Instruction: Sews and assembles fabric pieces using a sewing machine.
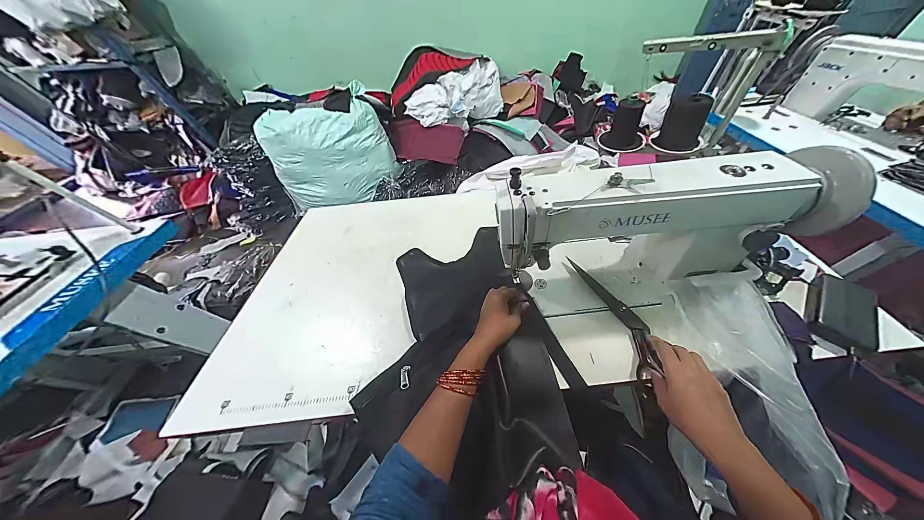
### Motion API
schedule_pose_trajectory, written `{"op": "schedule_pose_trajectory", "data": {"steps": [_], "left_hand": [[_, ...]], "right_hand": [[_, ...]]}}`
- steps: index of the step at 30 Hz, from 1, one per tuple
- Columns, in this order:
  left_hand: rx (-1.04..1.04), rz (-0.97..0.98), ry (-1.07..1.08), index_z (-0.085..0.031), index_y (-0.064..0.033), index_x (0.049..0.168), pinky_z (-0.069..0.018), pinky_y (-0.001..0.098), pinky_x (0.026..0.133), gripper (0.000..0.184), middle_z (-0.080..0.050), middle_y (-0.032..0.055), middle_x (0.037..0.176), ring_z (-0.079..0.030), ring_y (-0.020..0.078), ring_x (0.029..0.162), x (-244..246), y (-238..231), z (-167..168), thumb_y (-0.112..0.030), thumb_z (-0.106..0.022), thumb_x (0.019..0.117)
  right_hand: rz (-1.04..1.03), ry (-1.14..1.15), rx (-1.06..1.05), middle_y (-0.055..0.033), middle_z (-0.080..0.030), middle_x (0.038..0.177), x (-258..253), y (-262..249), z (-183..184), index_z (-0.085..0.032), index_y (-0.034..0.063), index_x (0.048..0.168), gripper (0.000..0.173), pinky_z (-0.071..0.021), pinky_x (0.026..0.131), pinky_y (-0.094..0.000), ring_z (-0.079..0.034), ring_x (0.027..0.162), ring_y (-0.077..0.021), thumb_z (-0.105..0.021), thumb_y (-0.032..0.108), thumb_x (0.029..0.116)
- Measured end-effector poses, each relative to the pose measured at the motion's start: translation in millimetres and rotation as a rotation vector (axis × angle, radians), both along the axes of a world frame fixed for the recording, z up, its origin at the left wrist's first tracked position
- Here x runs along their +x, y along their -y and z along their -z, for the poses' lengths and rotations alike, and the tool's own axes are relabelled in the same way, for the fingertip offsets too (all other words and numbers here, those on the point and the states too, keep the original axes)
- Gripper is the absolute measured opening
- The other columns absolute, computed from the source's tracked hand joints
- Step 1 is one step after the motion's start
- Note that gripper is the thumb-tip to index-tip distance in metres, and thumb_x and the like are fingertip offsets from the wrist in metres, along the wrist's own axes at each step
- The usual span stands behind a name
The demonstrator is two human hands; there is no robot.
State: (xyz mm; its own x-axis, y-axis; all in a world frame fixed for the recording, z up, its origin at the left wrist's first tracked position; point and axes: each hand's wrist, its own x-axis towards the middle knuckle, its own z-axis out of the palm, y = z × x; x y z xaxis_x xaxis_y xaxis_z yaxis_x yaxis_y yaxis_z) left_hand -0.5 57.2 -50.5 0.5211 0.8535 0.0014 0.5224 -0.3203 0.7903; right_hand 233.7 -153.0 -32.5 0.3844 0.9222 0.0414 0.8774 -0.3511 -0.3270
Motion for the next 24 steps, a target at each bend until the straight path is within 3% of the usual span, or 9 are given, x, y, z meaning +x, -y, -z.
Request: {"op": "schedule_pose_trajectory", "data": {"steps": [3, 6, 7, 9, 11, 13, 16, 19, 24], "left_hand": [[-0.049, -0.001, 0.017, -0.070, 0.0034, 0.112, -0.0465, 0.0420, 0.102, 0.023, -0.069, 0.0185, 0.111, -0.063, 0.0275, 0.111, -1, -1, -5, -0.014, -0.062, 0.1002], [-0.090, -0.012, 0.089, -0.071, 0.0021, 0.112, -0.0496, 0.0368, 0.097, 0.021, -0.071, 0.0146, 0.106, -0.065, 0.0183, 0.102, -3, -2, -5, -0.014, -0.064, 0.0994], [-0.106, -0.019, 0.138, -0.071, 0.0016, 0.111, -0.0510, 0.0330, 0.095, 0.020, -0.072, 0.0126, 0.105, -0.066, 0.0140, 0.100, -3, -2, -2, -0.013, -0.065, 0.0986], [-0.145, -0.032, 0.246, -0.073, 0.0024, 0.111, -0.0530, 0.0281, 0.094, 0.019, -0.074, 0.0113, 0.105, -0.068, 0.0091, 0.099, -3, -3, 2, -0.009, -0.067, 0.0968], [-0.188, -0.048, 0.327, -0.072, 0.0033, 0.114, -0.0539, 0.0257, 0.095, 0.021, -0.074, 0.0117, 0.109, -0.069, 0.0076, 0.100, -3, -3, 3, -0.006, -0.069, 0.0957], [-0.216, -0.066, 0.410, -0.069, 0.0042, 0.119, -0.0553, 0.0251, 0.092, 0.026, -0.074, 0.0108, 0.109, -0.069, 0.0073, 0.097, -3, -3, 3, -0.003, -0.070, 0.0940], [-0.247, -0.079, 0.496, -0.057, 0.0039, 0.125, -0.0559, 0.0263, 0.081, 0.035, -0.070, 0.0078, 0.102, -0.067, 0.0084, 0.086, -4, -3, 2, 0.000, -0.069, 0.0916], [-0.256, -0.089, 0.517, -0.050, 0.0043, 0.127, -0.0560, 0.0274, 0.079, 0.040, -0.069, 0.0081, 0.097, -0.067, 0.0100, 0.083, -4, -4, 4, 0.001, -0.069, 0.0916], [-0.245, -0.081, 0.529, -0.048, 0.0038, 0.127, -0.0537, 0.0259, 0.074, 0.042, -0.066, 0.0049, 0.090, -0.064, 0.0085, 0.078, -5, -4, 6, -0.001, -0.069, 0.0910]], "right_hand": [[0.000, -0.192, 0.005, -0.0303, -0.066, 0.114, 8, 3, -7, -0.051, -0.0047, 0.143, 0.066, -0.0502, 0.091, -0.0638, -0.064, 0.107, -0.0496, -0.074, 0.001, 0.0817], [0.021, -0.363, -0.141, -0.0222, -0.066, 0.102, 15, 10, -16, -0.043, -0.0015, 0.147, 0.070, -0.0522, 0.080, -0.0578, -0.065, 0.088, -0.0380, -0.074, 0.011, 0.0863], [0.042, -0.363, -0.206, -0.0224, -0.067, 0.097, 16, 13, -20, -0.046, -0.0021, 0.145, 0.066, -0.0523, 0.081, -0.0583, -0.066, 0.086, -0.0384, -0.077, 0.019, 0.0907], [0.098, -0.324, -0.296, -0.0217, -0.069, 0.094, 18, 18, -24, -0.059, -0.0017, 0.132, 0.060, -0.0520, 0.083, -0.0584, -0.067, 0.088, -0.0380, -0.079, 0.037, 0.0906], [0.107, -0.339, -0.267, -0.0181, -0.068, 0.087, 15, 24, -24, -0.066, -0.0012, 0.121, 0.053, -0.0510, 0.078, -0.0560, -0.065, 0.081, -0.0334, -0.082, 0.038, 0.0880], [0.060, -0.413, -0.156, -0.0133, -0.066, 0.080, 9, 34, -13, -0.067, -0.0009, 0.120, 0.052, -0.0501, 0.071, -0.0512, -0.061, 0.072, -0.0269, -0.084, 0.034, 0.0852], [-0.016, -0.553, -0.073, -0.0056, -0.064, 0.079, -5, 45, 4, -0.066, 0.0008, 0.122, 0.058, -0.0493, 0.067, -0.0419, -0.057, 0.068, -0.0171, -0.081, 0.041, 0.0822], [-0.058, -0.713, -0.166, -0.0008, -0.060, 0.078, -16, 46, 13, -0.062, 0.0027, 0.124, 0.066, -0.0493, 0.058, -0.0341, -0.055, 0.061, -0.0113, -0.075, 0.052, 0.0819], [-0.109, -0.902, -0.299, 0.0016, -0.057, 0.080, -31, 45, 7, -0.056, 0.0022, 0.126, 0.061, -0.0480, 0.054, -0.0266, -0.052, 0.057, -0.0064, -0.069, 0.049, 0.0883]]}}
